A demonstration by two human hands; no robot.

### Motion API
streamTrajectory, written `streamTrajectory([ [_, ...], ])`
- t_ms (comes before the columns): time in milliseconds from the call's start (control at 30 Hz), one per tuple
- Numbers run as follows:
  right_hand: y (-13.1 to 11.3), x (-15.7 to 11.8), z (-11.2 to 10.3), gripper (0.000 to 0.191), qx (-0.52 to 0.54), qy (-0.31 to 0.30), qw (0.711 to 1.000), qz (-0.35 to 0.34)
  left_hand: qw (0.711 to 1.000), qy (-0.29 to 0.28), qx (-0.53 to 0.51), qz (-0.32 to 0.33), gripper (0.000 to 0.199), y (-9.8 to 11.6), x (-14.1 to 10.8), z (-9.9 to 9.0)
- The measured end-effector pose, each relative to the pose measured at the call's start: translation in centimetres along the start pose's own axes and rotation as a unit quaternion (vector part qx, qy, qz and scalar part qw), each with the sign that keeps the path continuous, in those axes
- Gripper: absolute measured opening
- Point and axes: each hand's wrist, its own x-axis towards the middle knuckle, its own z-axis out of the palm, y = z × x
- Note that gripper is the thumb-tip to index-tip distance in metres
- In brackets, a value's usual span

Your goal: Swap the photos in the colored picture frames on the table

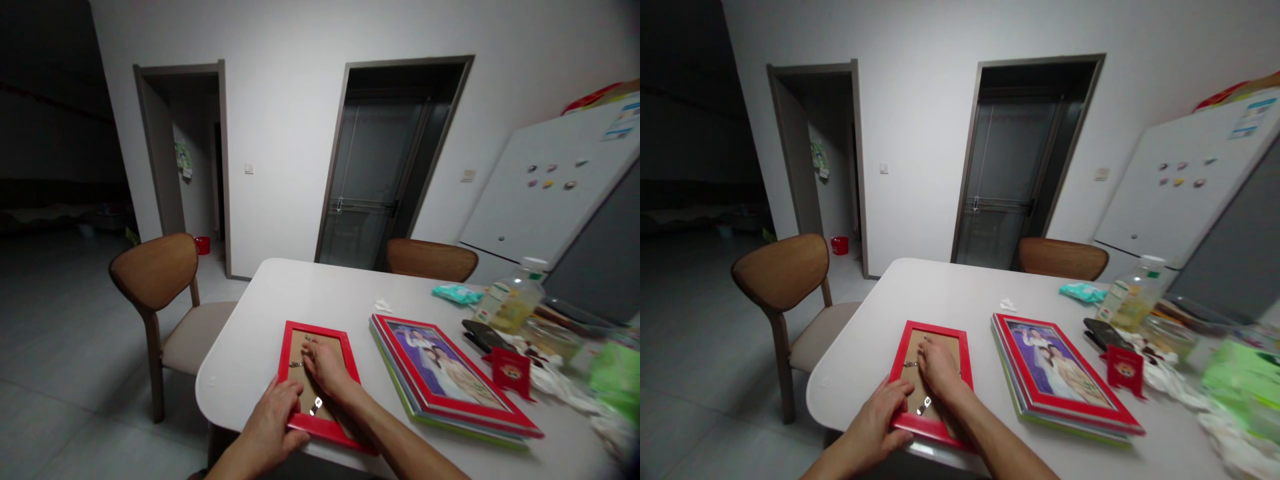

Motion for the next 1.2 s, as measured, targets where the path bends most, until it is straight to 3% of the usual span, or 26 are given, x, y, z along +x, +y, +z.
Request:
streamTrajectory([
  [100,1.0,0.8,0.1,0.028,-0.029,0.034,0.997,0.07,1.0,-0.005,0.003,-0.007,0.055,-0.1,0.0,0.1],
  [333,1.8,2.8,0.8,0.026,-0.052,0.013,0.993,0.108,1.0,0.003,0.001,-0.001,0.057,-0.6,0.0,0.4],
  [733,1.2,1.8,-0.2,0.026,-0.03,0.003,0.997,0.073,1.0,0.005,0.002,-0.009,0.06,-0.5,-0.1,0.5],
  [867,2.2,0.1,-2.2,0.04,0.0,0.026,0.997,0.075,1.0,0.014,-0.005,-0.004,0.06,-0.6,-0.1,0.7],
  [1000,3.5,-3.4,-4.1,0.029,-0.027,0.003,0.995,0.1,1.0,0.025,-0.005,-0.005,0.058,-0.3,0.0,1.2],
  [1200,4.3,-7.2,-4.2,0.039,-0.063,0.023,0.984,0.166,1.0,0.024,0.012,-0.007,0.044,0.7,0.0,2.0],
])
